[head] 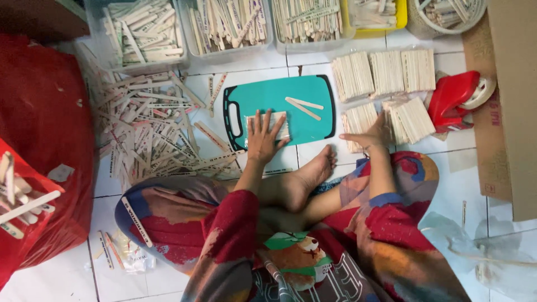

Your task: Bundling wooden sticks together using paper bands

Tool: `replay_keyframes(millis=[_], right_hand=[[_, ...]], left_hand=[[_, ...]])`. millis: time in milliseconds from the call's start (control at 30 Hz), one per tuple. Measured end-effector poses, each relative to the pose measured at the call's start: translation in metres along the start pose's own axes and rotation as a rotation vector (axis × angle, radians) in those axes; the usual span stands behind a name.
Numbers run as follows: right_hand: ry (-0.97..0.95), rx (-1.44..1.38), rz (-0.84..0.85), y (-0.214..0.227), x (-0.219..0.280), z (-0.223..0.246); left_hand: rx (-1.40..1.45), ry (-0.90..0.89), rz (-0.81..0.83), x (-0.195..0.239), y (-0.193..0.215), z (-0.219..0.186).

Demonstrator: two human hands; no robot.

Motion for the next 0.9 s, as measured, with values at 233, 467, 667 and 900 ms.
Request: replay_keyframes(millis=[233,467,667,900], right_hand=[[-0.115,0.244,-0.020,-0.038,-0.023,-0.032],[-0.021,0.314,0.052,-0.027,-0.039,-0.047],[0.039,0.002,0.146,-0.003,-0.034,-0.037],[-0.027,-0.278,0.173,-0.001,-0.041,-0.052]], left_hand=[[-0.042,-0.023,-0.045,0.003,-0.001,0.001],[-0.041,-0.019,-0.075,0.003,0.004,0.001],[-0.059,-0.004,-0.025,0.004,0.004,0.001],[-0.068,-0.007,-0.031,0.004,-0.002,0.003]])
Point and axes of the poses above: each hand's wrist, its own x-axis away from the middle knuckle, its own y-axis out of the back of the hand, z = x × y, the point moved 5 cm from there along -x, towards the middle knuckle, and after that the axes turned 7 degrees about y, right-handed, at the moved point
